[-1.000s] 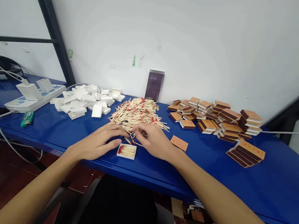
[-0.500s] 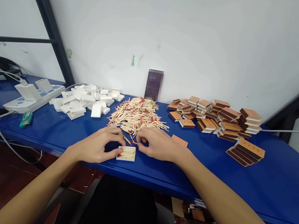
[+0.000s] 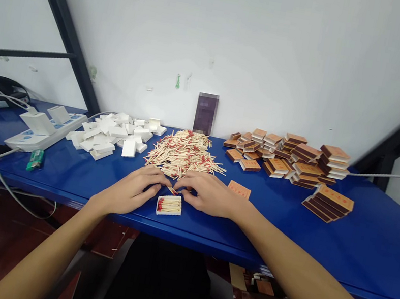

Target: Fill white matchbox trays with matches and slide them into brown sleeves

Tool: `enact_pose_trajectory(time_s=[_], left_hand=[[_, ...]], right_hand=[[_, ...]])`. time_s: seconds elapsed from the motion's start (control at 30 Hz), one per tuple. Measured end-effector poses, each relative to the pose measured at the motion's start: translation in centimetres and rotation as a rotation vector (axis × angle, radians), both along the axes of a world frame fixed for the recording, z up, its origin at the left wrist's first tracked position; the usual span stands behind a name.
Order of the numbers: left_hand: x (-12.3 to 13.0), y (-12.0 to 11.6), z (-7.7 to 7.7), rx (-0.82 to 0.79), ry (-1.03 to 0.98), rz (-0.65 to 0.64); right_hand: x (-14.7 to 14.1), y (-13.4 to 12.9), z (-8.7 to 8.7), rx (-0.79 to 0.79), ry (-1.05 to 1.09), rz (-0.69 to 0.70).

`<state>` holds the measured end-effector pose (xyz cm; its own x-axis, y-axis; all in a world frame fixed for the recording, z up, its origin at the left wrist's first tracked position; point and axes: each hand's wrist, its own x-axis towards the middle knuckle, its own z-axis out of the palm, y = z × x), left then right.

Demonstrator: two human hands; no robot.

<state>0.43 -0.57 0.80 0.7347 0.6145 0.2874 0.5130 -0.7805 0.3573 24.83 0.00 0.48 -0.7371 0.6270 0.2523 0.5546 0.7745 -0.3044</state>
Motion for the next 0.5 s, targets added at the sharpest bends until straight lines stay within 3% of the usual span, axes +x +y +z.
enact_pose_trajectory(time_s=[0.17, 0.5], left_hand=[[0.1, 0.2, 0.0, 0.006, 0.043, -0.005], [-0.1, -0.2, 0.2, -0.015, 0.116, -0.005]], right_hand=[[0.0, 0.2, 0.0, -0.007, 0.009, -0.011], [1.4, 0.9, 1.0, 0.04, -0.13, -0.181]])
